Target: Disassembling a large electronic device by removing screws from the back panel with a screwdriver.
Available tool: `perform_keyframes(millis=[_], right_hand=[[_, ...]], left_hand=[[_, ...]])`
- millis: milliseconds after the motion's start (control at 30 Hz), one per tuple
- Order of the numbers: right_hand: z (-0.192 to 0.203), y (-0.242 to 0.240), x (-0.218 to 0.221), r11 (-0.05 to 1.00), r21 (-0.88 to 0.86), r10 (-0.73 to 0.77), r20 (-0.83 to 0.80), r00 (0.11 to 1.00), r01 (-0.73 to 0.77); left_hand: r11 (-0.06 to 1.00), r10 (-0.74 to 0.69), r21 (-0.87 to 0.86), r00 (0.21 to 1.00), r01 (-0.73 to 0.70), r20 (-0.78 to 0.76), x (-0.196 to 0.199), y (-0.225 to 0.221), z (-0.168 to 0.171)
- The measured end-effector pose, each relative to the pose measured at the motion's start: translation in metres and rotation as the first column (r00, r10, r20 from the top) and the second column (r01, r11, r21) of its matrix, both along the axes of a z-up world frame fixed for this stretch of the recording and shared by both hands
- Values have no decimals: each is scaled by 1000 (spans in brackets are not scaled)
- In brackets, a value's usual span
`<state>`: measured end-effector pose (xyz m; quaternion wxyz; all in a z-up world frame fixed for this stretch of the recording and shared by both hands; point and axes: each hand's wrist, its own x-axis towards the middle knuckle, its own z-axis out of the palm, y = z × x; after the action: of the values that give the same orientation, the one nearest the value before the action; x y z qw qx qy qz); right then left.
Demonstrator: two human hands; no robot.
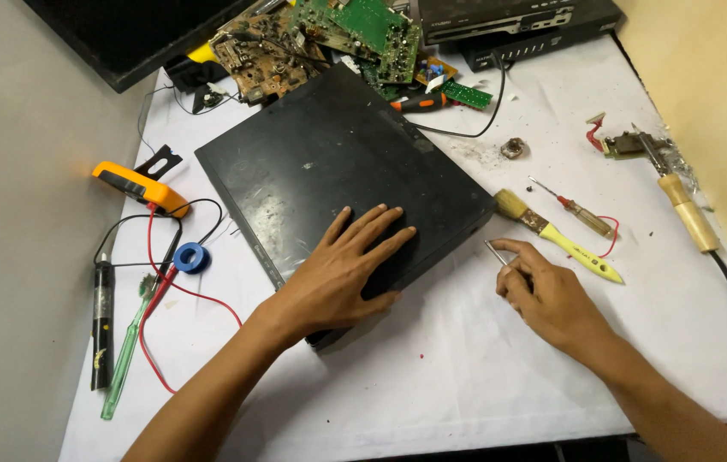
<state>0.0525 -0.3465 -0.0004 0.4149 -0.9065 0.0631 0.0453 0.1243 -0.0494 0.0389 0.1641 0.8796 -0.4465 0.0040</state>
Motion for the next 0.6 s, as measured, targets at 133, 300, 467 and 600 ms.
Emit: perform_keyframes(millis=[133,300,467,600], right_hand=[[5,8,4,996,-84,17,5,1000,-17],[-1,18,9,984,-169,75,134,988,-52],[5,20,6,990,-134,57,141,988,-38],[0,15,8,994,-77,83,137,987,-73]], left_hand=[[1000,-11,-19,1000,11,-10,6,-4,1],[997,0,-72,1000,0,-3,1,-3,1],[995,11,-96,1000,-12,-12,1,-2,0],[952,64,-297,996,-77,-55,5,-1,-3]])
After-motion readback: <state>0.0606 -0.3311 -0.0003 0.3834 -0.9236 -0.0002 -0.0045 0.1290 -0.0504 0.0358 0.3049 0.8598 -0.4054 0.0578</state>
